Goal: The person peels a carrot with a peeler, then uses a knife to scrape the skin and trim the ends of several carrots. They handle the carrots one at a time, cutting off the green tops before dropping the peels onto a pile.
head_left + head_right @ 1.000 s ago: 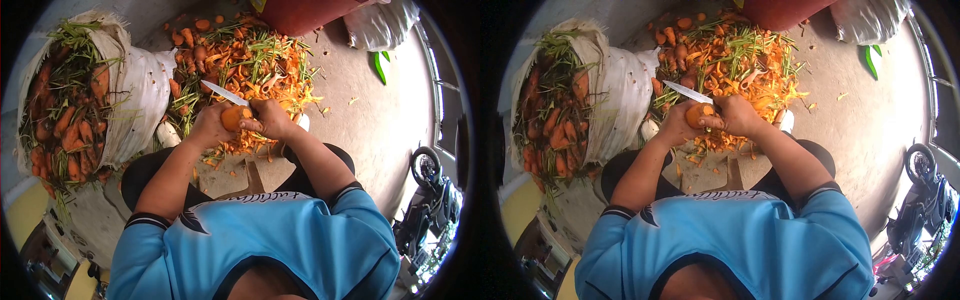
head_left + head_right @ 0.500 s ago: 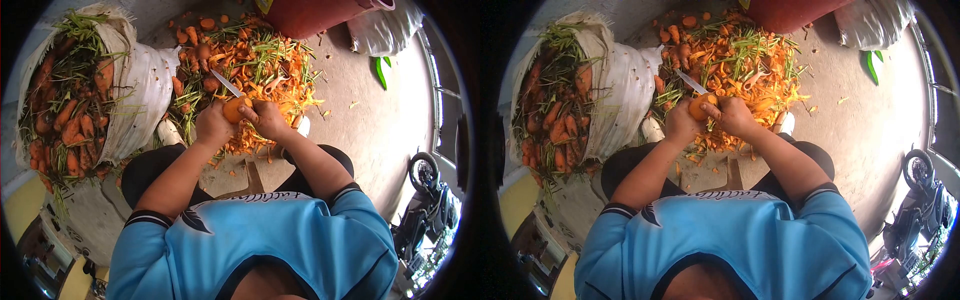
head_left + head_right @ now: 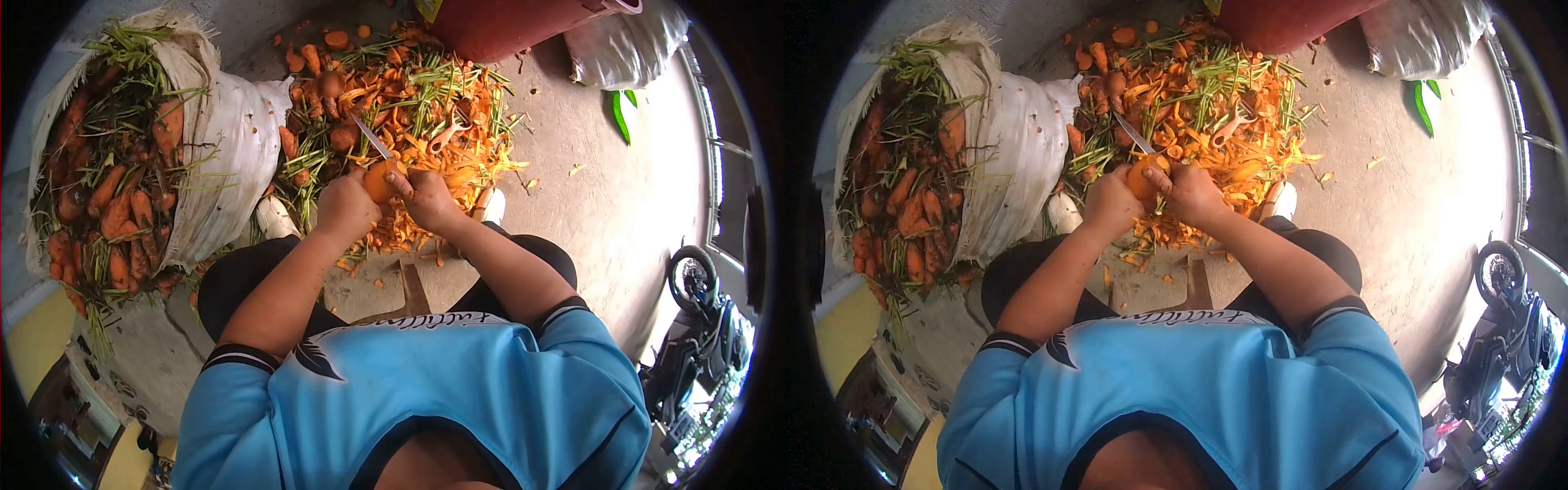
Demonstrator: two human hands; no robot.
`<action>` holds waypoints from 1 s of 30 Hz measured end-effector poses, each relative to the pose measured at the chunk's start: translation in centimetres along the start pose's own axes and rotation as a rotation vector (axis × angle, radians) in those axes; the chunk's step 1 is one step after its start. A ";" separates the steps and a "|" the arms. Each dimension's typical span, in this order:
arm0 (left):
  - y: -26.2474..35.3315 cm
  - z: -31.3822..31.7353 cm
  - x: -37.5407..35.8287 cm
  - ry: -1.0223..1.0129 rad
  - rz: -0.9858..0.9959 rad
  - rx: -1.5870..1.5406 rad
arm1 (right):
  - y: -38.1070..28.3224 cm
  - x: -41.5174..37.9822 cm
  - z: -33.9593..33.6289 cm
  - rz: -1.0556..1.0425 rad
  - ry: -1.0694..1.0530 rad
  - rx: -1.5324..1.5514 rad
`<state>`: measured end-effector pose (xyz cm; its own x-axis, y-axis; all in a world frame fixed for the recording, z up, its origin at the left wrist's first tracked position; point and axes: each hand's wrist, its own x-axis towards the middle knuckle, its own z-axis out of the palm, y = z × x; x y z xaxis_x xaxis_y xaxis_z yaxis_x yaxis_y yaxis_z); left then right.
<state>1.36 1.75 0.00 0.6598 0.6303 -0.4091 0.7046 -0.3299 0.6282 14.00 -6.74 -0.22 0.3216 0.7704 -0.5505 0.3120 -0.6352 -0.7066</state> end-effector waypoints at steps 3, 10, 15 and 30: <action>-0.4 0.9 -0.1 0.092 0.023 0.185 | -0.1 -0.1 0.9 0.083 0.042 0.010; -0.4 1.4 -0.2 0.146 0.024 0.301 | -0.5 -0.5 1.5 0.145 -0.047 0.146; -4.1 3.2 2.4 -0.036 -0.023 -0.177 | 1.4 1.4 1.7 0.283 -0.187 0.587; -1.7 0.6 1.3 -0.441 -0.107 -0.944 | 1.0 1.1 -1.1 0.285 -0.133 0.933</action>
<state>1.18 2.73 -2.03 0.7767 0.2490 -0.5785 0.3998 0.5148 0.7584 15.66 -6.54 -1.05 0.1537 0.6315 -0.7600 -0.6107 -0.5439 -0.5755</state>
